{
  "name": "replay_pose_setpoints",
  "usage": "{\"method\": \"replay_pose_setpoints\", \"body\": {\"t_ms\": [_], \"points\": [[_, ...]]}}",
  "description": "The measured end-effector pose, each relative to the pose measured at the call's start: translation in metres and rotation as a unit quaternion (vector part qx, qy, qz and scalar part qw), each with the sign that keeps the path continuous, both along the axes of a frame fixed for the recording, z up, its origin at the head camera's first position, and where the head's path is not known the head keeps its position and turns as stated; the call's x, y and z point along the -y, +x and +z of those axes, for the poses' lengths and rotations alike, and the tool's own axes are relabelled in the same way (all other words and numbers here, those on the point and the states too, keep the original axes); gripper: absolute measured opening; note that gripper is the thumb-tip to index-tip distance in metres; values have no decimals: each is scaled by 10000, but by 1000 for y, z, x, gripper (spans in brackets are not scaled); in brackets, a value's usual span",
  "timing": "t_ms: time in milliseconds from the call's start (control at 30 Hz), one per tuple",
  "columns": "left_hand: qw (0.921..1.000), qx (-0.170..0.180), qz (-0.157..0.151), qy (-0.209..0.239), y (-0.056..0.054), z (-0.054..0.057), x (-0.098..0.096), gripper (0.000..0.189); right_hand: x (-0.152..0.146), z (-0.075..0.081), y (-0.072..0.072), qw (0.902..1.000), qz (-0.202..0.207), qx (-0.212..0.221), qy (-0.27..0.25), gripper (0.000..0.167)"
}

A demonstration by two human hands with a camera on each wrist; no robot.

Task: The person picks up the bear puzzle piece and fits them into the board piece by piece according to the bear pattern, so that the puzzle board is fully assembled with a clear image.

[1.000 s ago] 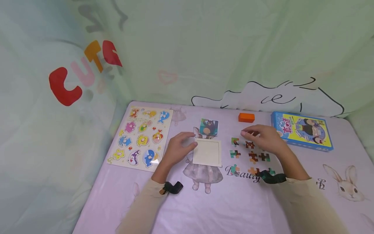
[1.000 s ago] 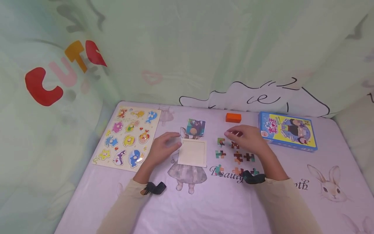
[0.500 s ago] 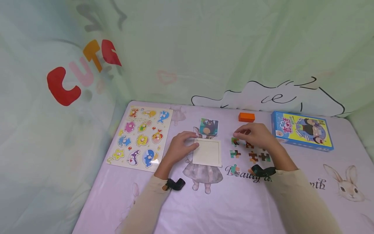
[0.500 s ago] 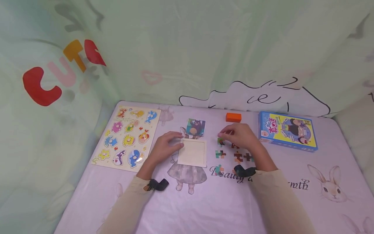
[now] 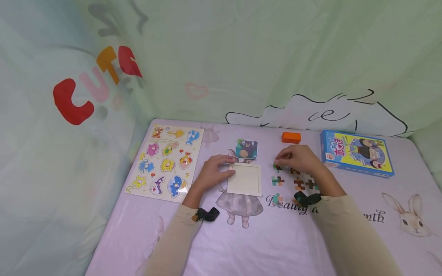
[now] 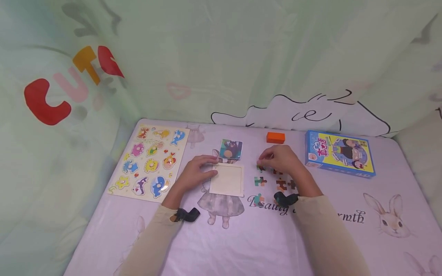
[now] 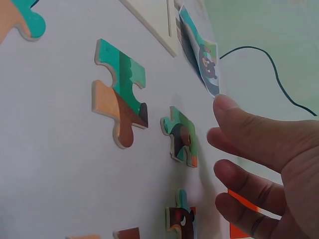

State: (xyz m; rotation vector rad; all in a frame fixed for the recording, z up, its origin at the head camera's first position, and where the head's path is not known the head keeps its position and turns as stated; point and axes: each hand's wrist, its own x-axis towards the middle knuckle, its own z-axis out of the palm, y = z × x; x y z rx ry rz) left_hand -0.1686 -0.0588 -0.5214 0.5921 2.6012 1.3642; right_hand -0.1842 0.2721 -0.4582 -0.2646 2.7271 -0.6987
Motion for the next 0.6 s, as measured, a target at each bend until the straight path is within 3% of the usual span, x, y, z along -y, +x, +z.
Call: {"method": "replay_pose_setpoints", "body": {"t_ms": [200, 600], "points": [[9998, 214, -31, -15, 0, 1, 3, 39, 1, 0, -1, 9999, -28, 165, -7, 32], [9994, 142, -80, -321, 1, 1, 5, 40, 0, -7, -5, 9995, -123, 243, 136, 32]]}}
